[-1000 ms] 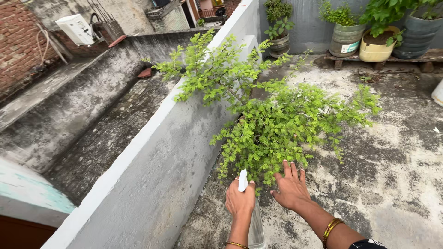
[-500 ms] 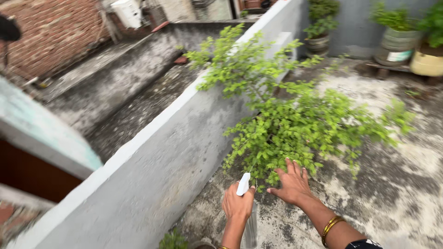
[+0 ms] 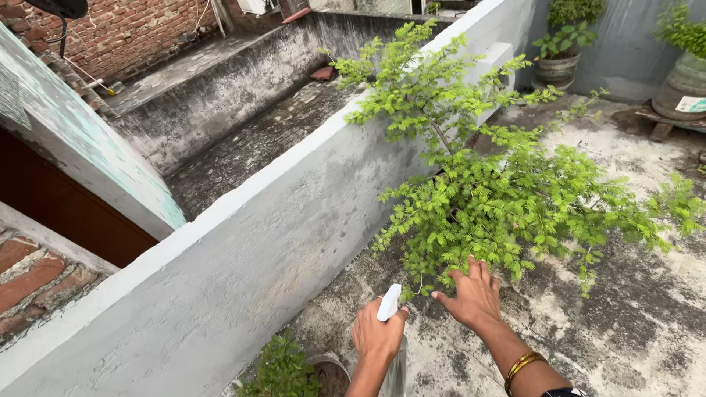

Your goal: The person sprays water on a potted plant using a spray bottle, touching and moving the branches to reach all the leaves.

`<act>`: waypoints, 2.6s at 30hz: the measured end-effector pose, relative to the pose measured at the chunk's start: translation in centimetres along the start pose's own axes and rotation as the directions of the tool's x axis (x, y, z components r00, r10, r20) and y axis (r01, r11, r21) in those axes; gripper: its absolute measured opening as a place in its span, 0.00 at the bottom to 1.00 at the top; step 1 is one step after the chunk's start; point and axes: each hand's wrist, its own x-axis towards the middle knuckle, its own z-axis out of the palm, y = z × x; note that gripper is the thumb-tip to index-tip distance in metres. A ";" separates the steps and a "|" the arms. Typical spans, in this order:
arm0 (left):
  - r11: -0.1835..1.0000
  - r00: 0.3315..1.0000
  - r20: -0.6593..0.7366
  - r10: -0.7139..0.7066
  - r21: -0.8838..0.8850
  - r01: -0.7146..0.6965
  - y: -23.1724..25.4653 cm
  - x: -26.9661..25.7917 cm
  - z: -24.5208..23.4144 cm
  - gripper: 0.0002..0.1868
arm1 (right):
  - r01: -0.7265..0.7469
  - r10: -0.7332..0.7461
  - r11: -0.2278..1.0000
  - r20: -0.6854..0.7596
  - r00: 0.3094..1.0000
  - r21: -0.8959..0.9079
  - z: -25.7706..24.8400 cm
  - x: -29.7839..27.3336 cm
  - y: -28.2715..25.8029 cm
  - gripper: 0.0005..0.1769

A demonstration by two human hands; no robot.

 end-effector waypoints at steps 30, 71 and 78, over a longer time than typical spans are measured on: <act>0.988 0.989 -0.005 0.150 -0.035 -0.150 -8.9 1.9 -8.3 0.24 | -0.159 0.159 0.987 -0.019 0.987 -0.025 4.3 -7.4 -11.5 0.41; 0.988 0.986 0.082 0.148 0.038 -0.151 -8.9 1.5 -5.7 0.18 | -0.158 0.174 0.979 0.114 0.978 -0.131 5.4 -8.7 -9.9 0.50; 0.942 0.943 0.029 0.330 0.050 -0.331 -6.2 -0.2 -5.8 0.18 | -0.207 0.213 0.975 0.065 0.975 -0.079 4.7 -9.3 -8.7 0.51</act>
